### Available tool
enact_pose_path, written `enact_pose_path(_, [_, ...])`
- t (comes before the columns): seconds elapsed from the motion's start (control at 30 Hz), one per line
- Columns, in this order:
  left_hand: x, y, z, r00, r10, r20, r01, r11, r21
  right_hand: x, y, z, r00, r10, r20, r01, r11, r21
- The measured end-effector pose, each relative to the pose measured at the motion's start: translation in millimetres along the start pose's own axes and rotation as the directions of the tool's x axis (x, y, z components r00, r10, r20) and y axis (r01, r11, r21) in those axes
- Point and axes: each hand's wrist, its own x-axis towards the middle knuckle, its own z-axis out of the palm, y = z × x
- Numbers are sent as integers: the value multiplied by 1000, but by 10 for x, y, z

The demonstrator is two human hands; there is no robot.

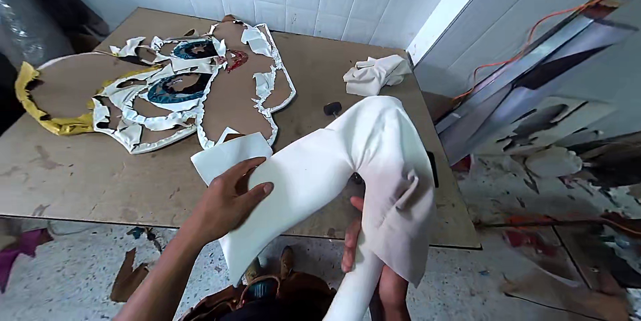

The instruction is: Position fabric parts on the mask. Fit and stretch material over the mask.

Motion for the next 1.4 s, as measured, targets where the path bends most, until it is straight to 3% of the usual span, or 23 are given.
enact_pose_path(0.23, [-365, -337, -161, 975, -152, -160, 163, 985, 57, 368, 143, 250, 975, 218, 29, -218, 976, -22])
enact_pose_path(0.37, [-658, -596, -347, 942, -230, -244, 247, 968, 40, 616, 346, 537, 922, 377, 86, -371, 926, -73])
enact_pose_path(0.5, [-968, -862, -500, 909, -281, -307, 290, 957, -18, 801, 639, 885, 877, 455, 155, -435, 888, -148])
enact_pose_path(0.77, [-1322, -1355, -1173, 841, -325, -432, 244, 942, -233, 1200, 1315, 1473, 801, 493, 339, -391, 860, -328])
enact_pose_path(0.9, [-1358, -1826, -1624, 855, -257, -450, 141, 951, -276, 1419, 1645, 1990, 813, 521, 259, -408, 828, -385])
enact_pose_path(1.0, [-1355, -2167, -1963, 881, -227, -415, 100, 947, -305, 1685, 1918, 2397, 811, 490, 319, -347, 843, -412])
enact_pose_path(1.07, [-1363, -2267, -2200, 896, -234, -379, 43, 893, -448, 1786, 2176, 2630, 807, 473, 353, -281, 834, -475])
enact_pose_path(1.13, [-1367, -2372, -2430, 906, -239, -349, -27, 790, -612, 1708, 2580, 2834, 875, 413, 252, -145, 720, -679])
enact_pose_path(1.2, [-1337, -2554, -2643, 912, -236, -335, -111, 644, -757, 1579, 3092, 2976, 917, 348, 195, 15, 459, -889])
enact_pose_path(1.27, [-1250, -2868, -2837, 905, -241, -352, -193, 504, -842, 1532, 3625, 3185, 882, 448, 144, 35, 242, -970])
enact_pose_path(1.33, [-1173, -3292, -3012, 866, -336, -370, -207, 432, -878, 1533, 4211, 3206, 832, 543, 116, 88, 77, -993])
enact_pose_path(1.37, [-1153, -3543, -3070, 824, -430, -369, -180, 419, -890, 1539, 4618, 3051, 810, 571, 133, 151, 17, -988])
enact_pose_path(1.4, [-1146, -3810, -3098, 758, -549, -353, -128, 405, -905, 1520, 5122, 2735, 813, 537, 225, 245, 34, -969])
